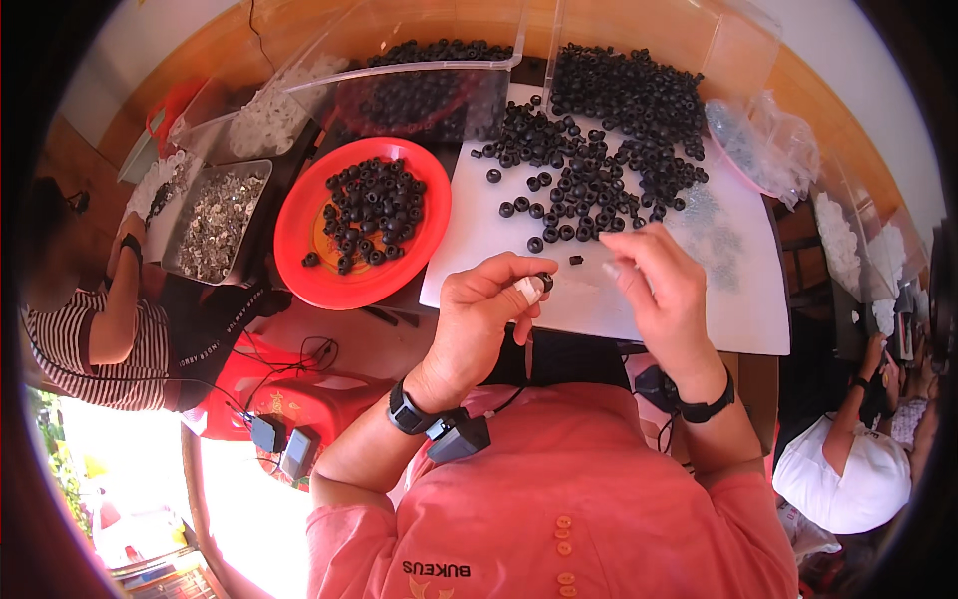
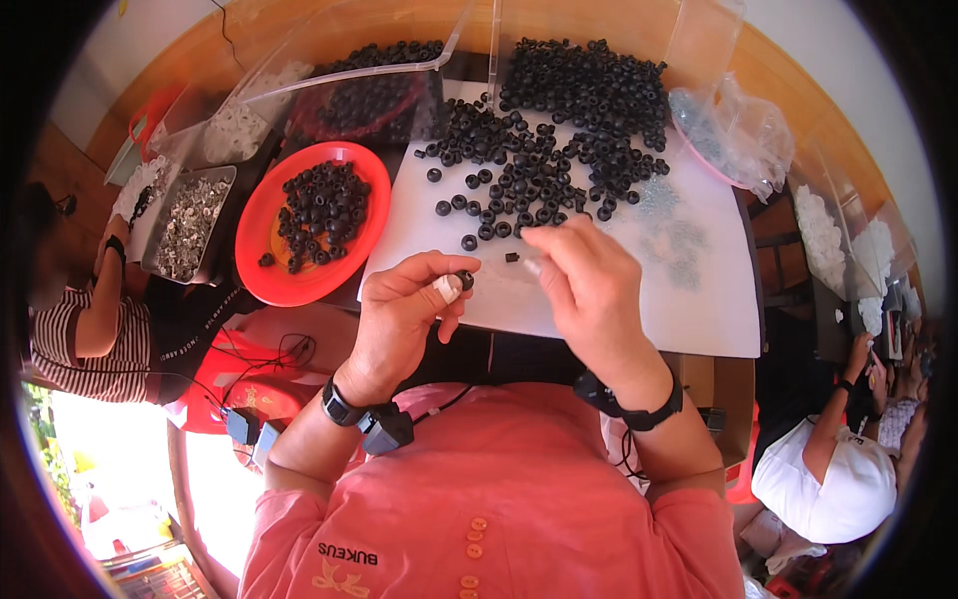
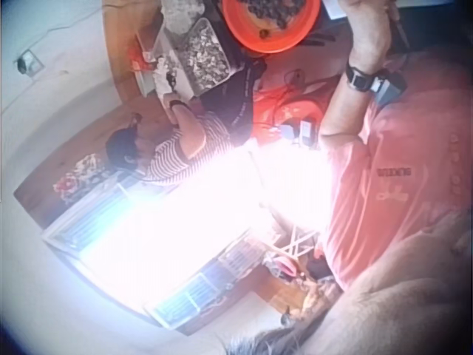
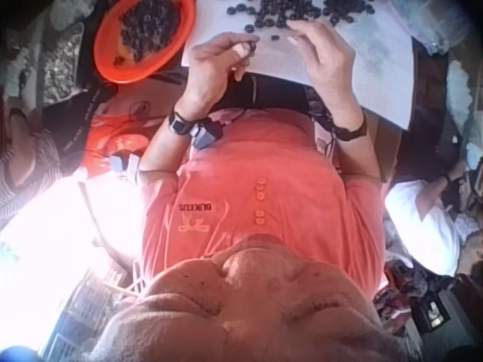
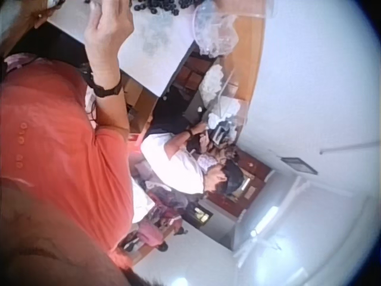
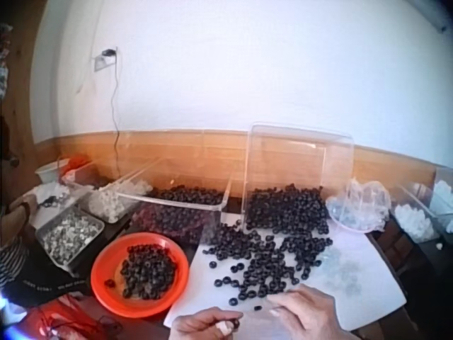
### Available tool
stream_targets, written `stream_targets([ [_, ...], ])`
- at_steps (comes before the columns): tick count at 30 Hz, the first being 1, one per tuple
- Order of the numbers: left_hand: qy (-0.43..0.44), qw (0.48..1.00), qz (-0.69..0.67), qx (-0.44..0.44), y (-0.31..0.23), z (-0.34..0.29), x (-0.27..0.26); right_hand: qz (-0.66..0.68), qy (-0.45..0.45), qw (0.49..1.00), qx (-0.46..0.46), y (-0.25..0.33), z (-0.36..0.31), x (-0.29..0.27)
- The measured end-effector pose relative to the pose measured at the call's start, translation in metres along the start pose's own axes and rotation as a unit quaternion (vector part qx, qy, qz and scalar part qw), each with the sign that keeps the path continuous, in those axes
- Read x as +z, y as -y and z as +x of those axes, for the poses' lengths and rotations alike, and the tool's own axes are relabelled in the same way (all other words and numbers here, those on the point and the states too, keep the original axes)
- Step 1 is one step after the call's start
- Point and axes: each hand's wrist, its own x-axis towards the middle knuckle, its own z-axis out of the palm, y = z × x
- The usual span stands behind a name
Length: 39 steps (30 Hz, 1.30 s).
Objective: Assembling small black rings with white plastic components at a workshop table.
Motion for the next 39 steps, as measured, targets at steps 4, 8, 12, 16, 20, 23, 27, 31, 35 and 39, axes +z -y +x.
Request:
stream_targets([
  [4,0.003,1.0,0.006,0.001,0.002,0.0,0.001,-0.143,0.017,0.987,-0.068,-0.013,0.006,0.021],
  [8,0.013,1.0,0.02,-0.002,0.001,-0.001,0.0,-0.291,0.067,0.943,-0.144,-0.026,0.002,0.04],
  [12,0.0,1.0,-0.021,0.008,-0.001,0.002,-0.004,-0.147,0.088,0.984,-0.056,-0.02,0.004,0.028],
  [16,-0.022,0.996,-0.077,0.045,0.0,0.014,-0.001,0.221,0.123,0.962,0.1,0.025,0.005,0.01],
  [20,-0.04,0.99,-0.114,0.074,-0.011,0.026,0.016,0.324,0.107,0.936,0.09,0.04,-0.01,0.045],
  [23,-0.07,0.99,-0.116,0.041,-0.017,0.027,0.018,0.37,0.061,0.921,0.103,0.035,-0.015,0.059],
  [27,-0.107,0.985,-0.122,0.05,-0.018,0.023,0.023,0.285,0.059,0.955,0.058,0.042,-0.015,0.057],
  [31,-0.117,0.986,-0.107,0.052,-0.015,0.025,0.024,0.321,0.05,0.937,0.131,0.04,-0.023,0.058],
  [35,-0.116,0.984,-0.134,0.032,-0.006,0.028,0.024,0.353,0.034,0.924,0.142,0.033,-0.027,0.062],
  [39,-0.099,0.981,-0.161,0.04,0.003,0.028,0.02,0.225,0.044,0.973,0.033,0.035,-0.025,0.056],
])
